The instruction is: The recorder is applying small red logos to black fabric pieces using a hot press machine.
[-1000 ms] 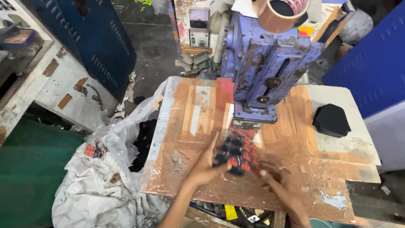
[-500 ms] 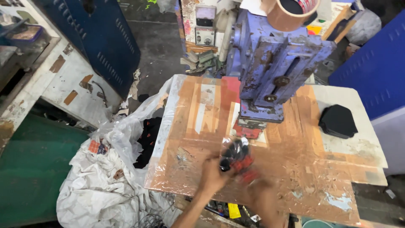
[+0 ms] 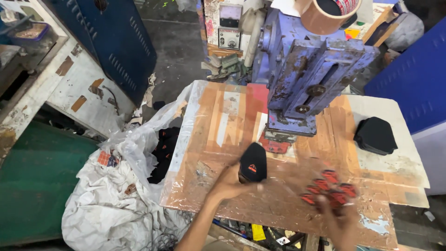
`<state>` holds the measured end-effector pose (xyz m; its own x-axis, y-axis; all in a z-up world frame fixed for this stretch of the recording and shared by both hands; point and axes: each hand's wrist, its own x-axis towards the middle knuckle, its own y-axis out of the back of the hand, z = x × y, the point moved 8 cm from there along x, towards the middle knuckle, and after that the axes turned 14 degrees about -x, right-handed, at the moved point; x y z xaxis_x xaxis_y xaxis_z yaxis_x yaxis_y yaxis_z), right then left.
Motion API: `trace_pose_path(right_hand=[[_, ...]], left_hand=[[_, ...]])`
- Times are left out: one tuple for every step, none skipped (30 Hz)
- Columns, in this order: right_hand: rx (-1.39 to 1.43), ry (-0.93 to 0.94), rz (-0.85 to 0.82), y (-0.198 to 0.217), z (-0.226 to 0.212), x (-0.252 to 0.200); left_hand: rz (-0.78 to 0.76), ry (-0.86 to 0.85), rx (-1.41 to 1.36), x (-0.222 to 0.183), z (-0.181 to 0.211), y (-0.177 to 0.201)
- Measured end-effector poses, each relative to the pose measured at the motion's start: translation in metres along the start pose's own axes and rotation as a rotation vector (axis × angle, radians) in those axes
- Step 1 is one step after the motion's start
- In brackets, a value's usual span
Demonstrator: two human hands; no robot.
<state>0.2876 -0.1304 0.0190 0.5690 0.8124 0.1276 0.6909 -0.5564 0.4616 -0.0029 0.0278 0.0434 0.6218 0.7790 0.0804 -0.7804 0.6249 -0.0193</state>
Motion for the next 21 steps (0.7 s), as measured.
trace_pose_path(right_hand=[[-0.001, -0.001, -0.002, 0.022, 0.02, 0.014], [0.017, -0.05, -0.059, 0.04, 0.045, 0.028], [0.037, -0.1, -0.115, 0.057, 0.069, 0.041], [0.038, -0.101, -0.115, 0.073, 0.086, 0.049], [-0.41, -0.164, -0.086, 0.095, 0.109, 0.057], [-0.855, -0.223, -0.052, 0.118, 0.128, 0.065], [-0.856, -0.218, -0.053, 0.128, 0.126, 0.073], [-1.146, 0.015, -0.016, 0.133, 0.108, 0.081], [-1.424, 0.259, 0.019, 0.134, 0.092, 0.084], [-1.424, 0.261, 0.016, 0.136, 0.086, 0.092], [-1.301, 0.272, 0.092, 0.14, 0.076, 0.101], [-1.179, 0.278, 0.166, 0.146, 0.066, 0.109], [-1.173, 0.279, 0.163, 0.141, 0.056, 0.133], [-1.141, 0.467, 0.197, 0.13, 0.034, 0.151], [-1.106, 0.649, 0.226, 0.122, 0.015, 0.163], [-1.106, 0.645, 0.221, 0.117, 0.021, 0.181], [-1.106, 0.653, 0.167, 0.108, 0.026, 0.201], [-1.105, 0.662, 0.112, 0.099, 0.032, 0.222], [-1.106, 0.664, 0.11, 0.098, 0.035, 0.225], [-1.07, 0.601, 0.049, 0.096, 0.043, 0.231], [-1.035, 0.532, -0.007, 0.096, 0.053, 0.237]], left_hand=[[0.001, 0.002, -0.001, -0.001, -0.01, -0.004], [0.152, 0.109, -0.077, -0.003, -0.029, 0.004], [0.301, 0.216, -0.151, -0.008, -0.049, 0.011], [0.301, 0.218, -0.15, -0.013, -0.05, 0.016], [0.327, 0.223, -0.199, -0.017, -0.053, 0.023], [0.354, 0.228, -0.247, -0.021, -0.055, 0.03], [0.358, 0.226, -0.248, -0.031, -0.055, 0.047], [0.415, 0.223, -0.22, -0.042, -0.056, 0.068], [0.471, 0.225, -0.192, -0.056, -0.057, 0.088], [0.474, 0.227, -0.193, -0.068, -0.069, 0.116], [0.558, 0.214, -0.172, -0.082, -0.079, 0.151], [0.642, 0.201, -0.151, -0.098, -0.088, 0.186], [0.646, 0.201, -0.146, -0.107, -0.102, 0.221], [0.777, 0.283, -0.164, -0.124, -0.123, 0.263], [0.903, 0.373, -0.185, -0.145, -0.145, 0.3], [0.903, 0.379, -0.182, -0.151, -0.158, 0.317], [0.905, 0.417, -0.195, -0.154, -0.174, 0.334], [0.906, 0.454, -0.208, -0.157, -0.19, 0.351], [0.908, 0.455, -0.21, -0.163, -0.189, 0.345], [0.934, 0.481, -0.053, -0.171, -0.185, 0.344], [0.949, 0.504, 0.104, -0.173, -0.181, 0.342]])
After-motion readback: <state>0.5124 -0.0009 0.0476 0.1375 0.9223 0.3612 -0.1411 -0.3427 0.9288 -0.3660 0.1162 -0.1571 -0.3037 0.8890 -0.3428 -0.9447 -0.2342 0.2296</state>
